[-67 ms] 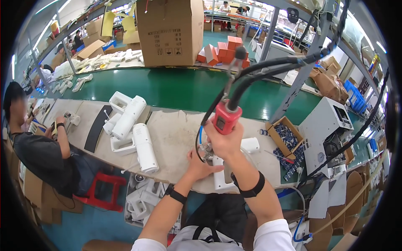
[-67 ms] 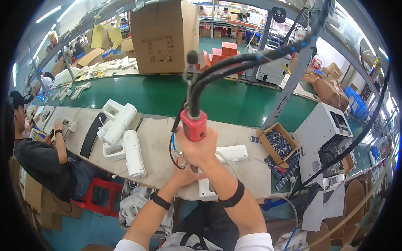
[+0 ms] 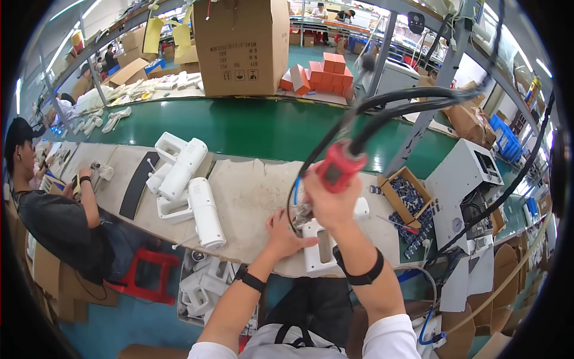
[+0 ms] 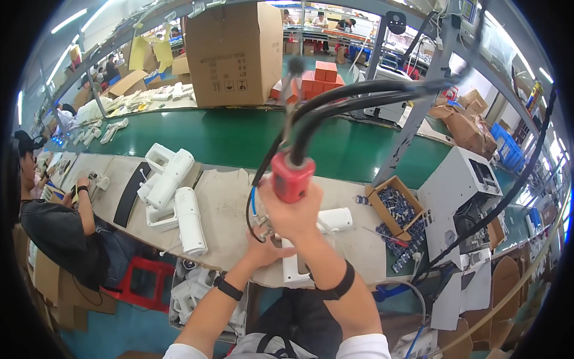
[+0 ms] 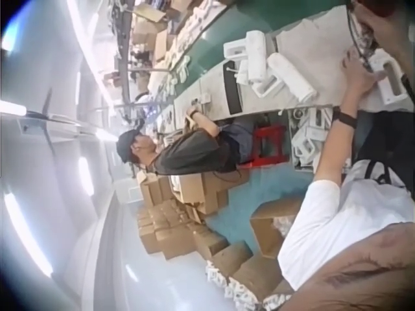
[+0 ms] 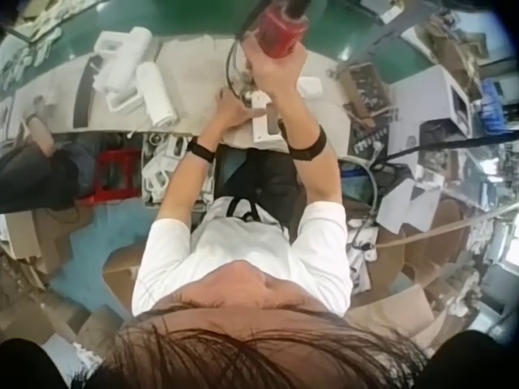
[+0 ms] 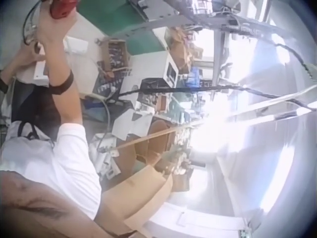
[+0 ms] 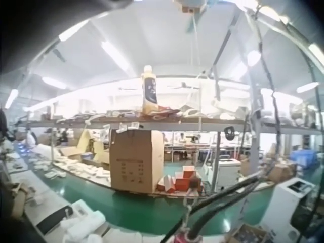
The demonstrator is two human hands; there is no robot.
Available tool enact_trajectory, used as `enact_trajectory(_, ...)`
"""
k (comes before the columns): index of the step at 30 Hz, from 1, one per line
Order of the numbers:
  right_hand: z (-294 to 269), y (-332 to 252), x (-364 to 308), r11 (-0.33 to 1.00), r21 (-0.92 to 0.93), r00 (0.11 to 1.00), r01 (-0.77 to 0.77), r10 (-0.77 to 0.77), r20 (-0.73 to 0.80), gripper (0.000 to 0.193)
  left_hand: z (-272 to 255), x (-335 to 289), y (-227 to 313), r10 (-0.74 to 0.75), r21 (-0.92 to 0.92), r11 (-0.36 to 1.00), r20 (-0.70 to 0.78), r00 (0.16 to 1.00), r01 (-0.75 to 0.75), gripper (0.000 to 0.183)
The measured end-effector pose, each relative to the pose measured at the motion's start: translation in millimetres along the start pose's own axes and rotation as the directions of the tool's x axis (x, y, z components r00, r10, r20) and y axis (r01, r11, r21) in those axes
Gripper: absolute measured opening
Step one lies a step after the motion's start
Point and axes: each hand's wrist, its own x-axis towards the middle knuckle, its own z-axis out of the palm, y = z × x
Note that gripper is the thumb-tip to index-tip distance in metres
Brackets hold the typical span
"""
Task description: The person picks up a white plastic housing, aligns it with another part, and drives screws into it using a red power tool. They then set the housing aside, pick up a new housing from a box, and repeat the process.
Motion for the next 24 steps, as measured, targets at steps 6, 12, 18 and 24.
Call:
enact_trajectory(6,-10,-53,10,0.993,0.079,0.995,-0.09,0.093,-0.035,0.008,-29,-5,21,-0.075,-0.144,0.986,0.039,0.996,0.08,0.108)
enact_trajectory(12,-12,-5,-2,0.991,-0.007,0.99,-0.136,0.136,-0.028,0.009,-24,-3,17,-0.02,-0.118,0.993,0.016,1.0,0.022,0.098)
enact_trajectory(18,-11,8,-8,0.99,-0.091,0.994,-0.11,0.111,0.005,0.01,-25,-11,35,-0.021,-0.062,0.998,0.106,0.994,0.028,0.109)
enact_trajectory(24,-29,-57,1,0.999,0.015,0.996,-0.049,0.05,-0.077,0.009,-12,-7,32,-0.099,-0.029,0.995,-0.055,0.994,0.098,0.11)
